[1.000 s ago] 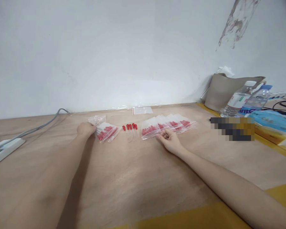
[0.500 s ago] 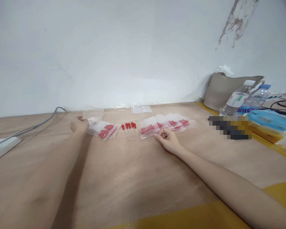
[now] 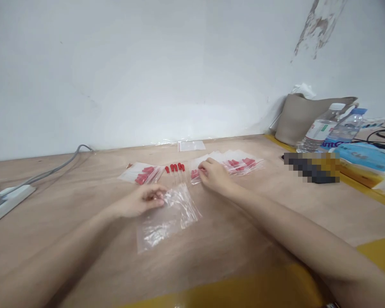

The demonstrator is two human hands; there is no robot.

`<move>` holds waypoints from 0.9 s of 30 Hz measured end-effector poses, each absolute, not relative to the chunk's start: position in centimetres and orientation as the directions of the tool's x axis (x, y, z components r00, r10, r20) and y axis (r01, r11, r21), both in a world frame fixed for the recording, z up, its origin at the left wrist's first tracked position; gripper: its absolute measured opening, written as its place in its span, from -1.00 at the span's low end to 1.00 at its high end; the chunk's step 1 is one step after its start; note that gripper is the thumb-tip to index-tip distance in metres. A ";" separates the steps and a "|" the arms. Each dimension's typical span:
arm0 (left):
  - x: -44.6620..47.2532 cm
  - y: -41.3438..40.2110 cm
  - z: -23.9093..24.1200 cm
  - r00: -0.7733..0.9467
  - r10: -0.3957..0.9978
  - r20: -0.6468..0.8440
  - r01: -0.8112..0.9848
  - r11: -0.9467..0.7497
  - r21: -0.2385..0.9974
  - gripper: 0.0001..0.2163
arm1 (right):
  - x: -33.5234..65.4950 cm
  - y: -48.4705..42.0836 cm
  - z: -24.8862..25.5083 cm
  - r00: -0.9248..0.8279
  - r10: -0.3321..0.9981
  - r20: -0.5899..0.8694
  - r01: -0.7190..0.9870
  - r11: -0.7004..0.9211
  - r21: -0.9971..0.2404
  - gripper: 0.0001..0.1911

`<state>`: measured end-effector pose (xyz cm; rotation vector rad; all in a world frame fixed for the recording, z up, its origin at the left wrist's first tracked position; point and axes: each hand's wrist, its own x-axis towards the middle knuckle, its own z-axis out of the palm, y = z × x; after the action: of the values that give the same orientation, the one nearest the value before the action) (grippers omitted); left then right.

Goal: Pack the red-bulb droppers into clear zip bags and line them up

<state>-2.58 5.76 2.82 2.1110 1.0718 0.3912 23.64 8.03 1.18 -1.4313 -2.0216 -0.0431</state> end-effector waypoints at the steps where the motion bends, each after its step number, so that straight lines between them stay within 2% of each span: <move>1: -1.9 5.3 2.1 0.591 0.806 0.020 0.616 -0.467 0.634 -0.65 | 22.7 8.5 1.5 -0.215 0.858 0.467 0.886 0.373 -0.277 -0.78; 3: -0.8 4.6 0.9 0.526 0.815 0.243 0.679 -0.574 0.457 -0.68 | 20.9 9.6 1.9 -0.210 0.903 0.376 0.930 0.303 -0.206 -0.76; 5: -0.1 4.0 0.2 0.481 0.804 0.350 0.725 -0.589 0.357 -0.70 | 19.3 10.6 1.9 -0.158 0.939 0.305 0.950 0.229 -0.212 -0.73; 11: 0.1 1.4 -0.6 0.638 0.753 0.163 0.695 -0.654 0.299 -0.55 | 16.8 12.4 1.4 0.009 0.992 0.123 0.921 0.039 -0.388 -0.70; 16: 0.5 0.4 -1.2 0.686 0.717 0.126 0.678 -0.692 0.247 -0.49 | 16.9 13.2 1.9 0.041 0.994 0.097 0.865 0.014 -0.502 -0.75; 20: 2.0 1.2 -1.4 0.683 0.719 0.131 0.680 -0.691 0.244 -0.50 | 19.3 12.9 3.0 -0.011 0.991 0.133 0.778 0.092 -0.622 -0.73; 23: 2.9 1.6 -0.9 0.669 0.697 0.257 0.649 -0.717 0.255 -0.59 | 22.3 11.1 2.7 -0.015 0.975 0.220 0.657 0.176 -0.733 -0.70; 24: 2.9 1.6 -0.6 0.647 0.693 0.318 0.642 -0.720 0.263 -0.64 | 23.4 10.1 2.2 0.055 0.960 0.273 0.519 0.206 -0.830 -0.66; 27: 1.9 1.3 0.3 0.602 0.689 0.403 0.622 -0.721 0.304 -0.69 | 26.2 7.2 0.5 0.074 0.971 0.229 0.201 0.211 -0.957 -0.30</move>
<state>1.93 1.26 0.28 2.6922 1.1078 0.7628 26.20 7.24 0.51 -1.2212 -1.3723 0.8757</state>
